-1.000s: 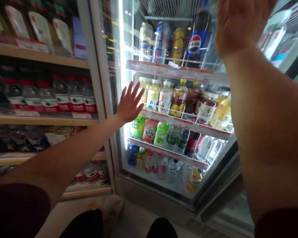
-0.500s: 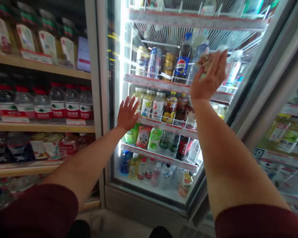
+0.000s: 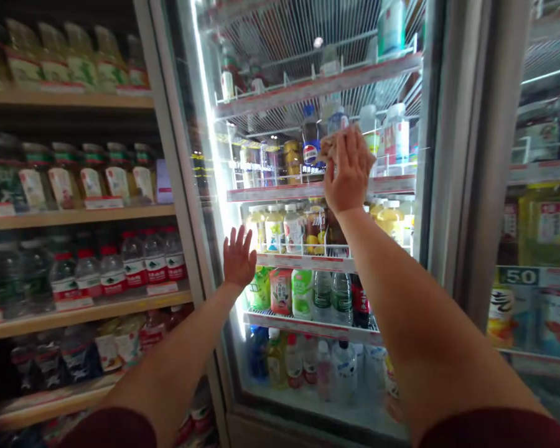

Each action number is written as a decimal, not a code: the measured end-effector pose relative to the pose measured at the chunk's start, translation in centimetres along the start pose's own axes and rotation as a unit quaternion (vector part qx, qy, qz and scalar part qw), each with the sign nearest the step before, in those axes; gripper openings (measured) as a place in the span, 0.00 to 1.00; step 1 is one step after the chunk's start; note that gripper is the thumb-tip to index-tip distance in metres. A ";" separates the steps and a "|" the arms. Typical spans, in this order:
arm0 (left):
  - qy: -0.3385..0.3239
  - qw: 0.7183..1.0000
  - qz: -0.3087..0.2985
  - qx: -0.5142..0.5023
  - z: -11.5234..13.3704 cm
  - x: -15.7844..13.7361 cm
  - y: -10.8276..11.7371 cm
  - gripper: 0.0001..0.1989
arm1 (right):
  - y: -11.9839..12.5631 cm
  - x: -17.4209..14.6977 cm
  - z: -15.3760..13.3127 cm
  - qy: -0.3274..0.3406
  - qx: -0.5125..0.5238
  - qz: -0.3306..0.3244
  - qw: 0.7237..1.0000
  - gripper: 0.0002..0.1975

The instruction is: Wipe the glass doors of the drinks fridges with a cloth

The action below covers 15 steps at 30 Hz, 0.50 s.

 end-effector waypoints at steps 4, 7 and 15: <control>0.002 1.000 0.007 0.015 -0.3 0.0 -0.1 0.30 | -0.4 -0.2 0.5 -0.018 0.039 0.021 0.999 0.27; 0.019 1.000 0.001 0.017 -0.1 0.1 0.2 0.29 | -0.7 -0.7 -0.4 0.077 0.098 -0.049 0.991 0.27; 0.055 0.971 -0.124 -0.199 11.4 -0.1 2.2 0.21 | 1.7 -6.9 -2.5 0.176 0.112 -0.144 0.967 0.25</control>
Point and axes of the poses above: each hand's wrist, its own x-axis towards the middle knuckle, its own y-axis out of the back of the hand, z = x × y, the point moved 3 cm from there along x, towards the middle knuckle, and after that the axes turned 6 degrees about y, right-handed, at the moved point
